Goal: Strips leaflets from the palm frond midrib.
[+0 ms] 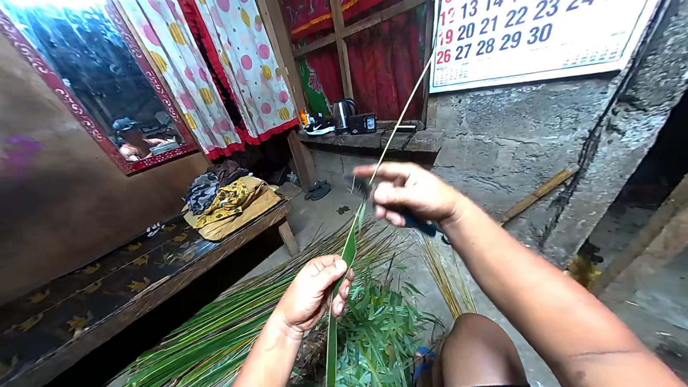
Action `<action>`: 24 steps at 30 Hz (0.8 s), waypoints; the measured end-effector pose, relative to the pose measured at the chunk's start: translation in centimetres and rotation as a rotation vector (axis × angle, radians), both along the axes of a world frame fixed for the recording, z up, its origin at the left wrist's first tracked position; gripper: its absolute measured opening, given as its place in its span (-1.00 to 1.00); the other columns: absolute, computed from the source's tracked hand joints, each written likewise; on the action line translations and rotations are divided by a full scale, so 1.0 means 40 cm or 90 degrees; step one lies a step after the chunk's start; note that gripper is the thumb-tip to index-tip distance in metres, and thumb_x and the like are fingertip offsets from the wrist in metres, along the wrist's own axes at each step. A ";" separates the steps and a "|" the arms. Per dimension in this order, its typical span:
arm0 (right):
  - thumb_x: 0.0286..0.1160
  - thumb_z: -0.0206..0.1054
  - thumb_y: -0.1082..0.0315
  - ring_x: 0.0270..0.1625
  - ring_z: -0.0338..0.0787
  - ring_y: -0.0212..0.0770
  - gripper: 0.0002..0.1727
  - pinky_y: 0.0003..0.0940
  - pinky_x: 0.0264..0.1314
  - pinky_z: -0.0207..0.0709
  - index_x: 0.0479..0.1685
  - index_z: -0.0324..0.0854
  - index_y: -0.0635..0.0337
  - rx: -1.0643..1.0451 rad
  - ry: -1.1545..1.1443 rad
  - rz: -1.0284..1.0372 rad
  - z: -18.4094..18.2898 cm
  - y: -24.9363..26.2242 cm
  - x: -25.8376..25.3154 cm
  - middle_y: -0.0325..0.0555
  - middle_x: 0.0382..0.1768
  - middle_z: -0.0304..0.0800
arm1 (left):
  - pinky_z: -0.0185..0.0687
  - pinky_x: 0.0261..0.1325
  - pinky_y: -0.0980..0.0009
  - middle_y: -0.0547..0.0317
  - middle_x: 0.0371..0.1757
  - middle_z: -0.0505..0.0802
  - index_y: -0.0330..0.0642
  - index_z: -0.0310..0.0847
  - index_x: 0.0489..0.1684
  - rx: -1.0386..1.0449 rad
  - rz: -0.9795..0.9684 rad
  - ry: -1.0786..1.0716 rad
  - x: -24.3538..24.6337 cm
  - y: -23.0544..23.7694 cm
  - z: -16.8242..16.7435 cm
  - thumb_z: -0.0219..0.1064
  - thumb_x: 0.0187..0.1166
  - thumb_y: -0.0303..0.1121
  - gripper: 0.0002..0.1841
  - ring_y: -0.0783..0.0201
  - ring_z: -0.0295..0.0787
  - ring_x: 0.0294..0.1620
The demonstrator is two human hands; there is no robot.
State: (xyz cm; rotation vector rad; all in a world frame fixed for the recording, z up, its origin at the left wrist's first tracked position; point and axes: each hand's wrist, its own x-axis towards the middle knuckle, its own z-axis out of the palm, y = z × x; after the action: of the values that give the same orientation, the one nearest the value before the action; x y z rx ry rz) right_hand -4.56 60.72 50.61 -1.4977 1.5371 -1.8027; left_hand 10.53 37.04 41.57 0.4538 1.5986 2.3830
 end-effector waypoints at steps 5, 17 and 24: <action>0.73 0.21 0.36 -0.63 0.66 -0.37 -0.68 -0.54 -0.57 0.59 0.33 0.64 0.24 0.006 -0.044 0.002 -0.060 -0.015 0.010 0.00 -0.42 0.81 | 0.84 -0.37 0.44 0.03 -0.37 0.86 -0.32 0.67 -0.15 -0.049 0.078 0.037 -0.009 0.013 0.003 0.04 0.84 -0.37 -0.71 0.31 0.84 -0.50; 0.70 0.27 0.39 -0.57 0.73 -0.38 -0.64 -0.52 -0.50 0.65 0.43 0.62 0.19 -0.110 -0.053 0.006 -0.111 -0.024 0.041 -0.09 -0.39 0.86 | 0.62 -0.58 0.60 0.24 -0.51 0.72 -0.18 0.68 -0.27 0.028 -0.018 -0.019 0.019 0.011 0.004 0.10 0.78 -0.29 -0.72 0.49 0.63 -0.66; 0.67 0.29 0.38 -0.58 0.71 -0.37 -0.53 -0.53 -0.53 0.64 0.56 0.54 0.05 -0.076 -0.036 0.052 -0.054 0.009 0.018 -0.09 -0.42 0.81 | 0.58 -0.60 0.62 0.26 -0.53 0.72 -0.15 0.70 -0.30 0.032 -0.070 -0.024 0.017 0.006 -0.023 0.15 0.76 -0.26 -0.73 0.51 0.61 -0.68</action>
State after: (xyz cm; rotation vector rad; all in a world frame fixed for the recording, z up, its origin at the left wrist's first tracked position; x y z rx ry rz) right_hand -3.85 61.09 48.45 -1.5259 1.3437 -1.9029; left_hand 11.23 37.27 40.65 0.4900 1.4612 2.3397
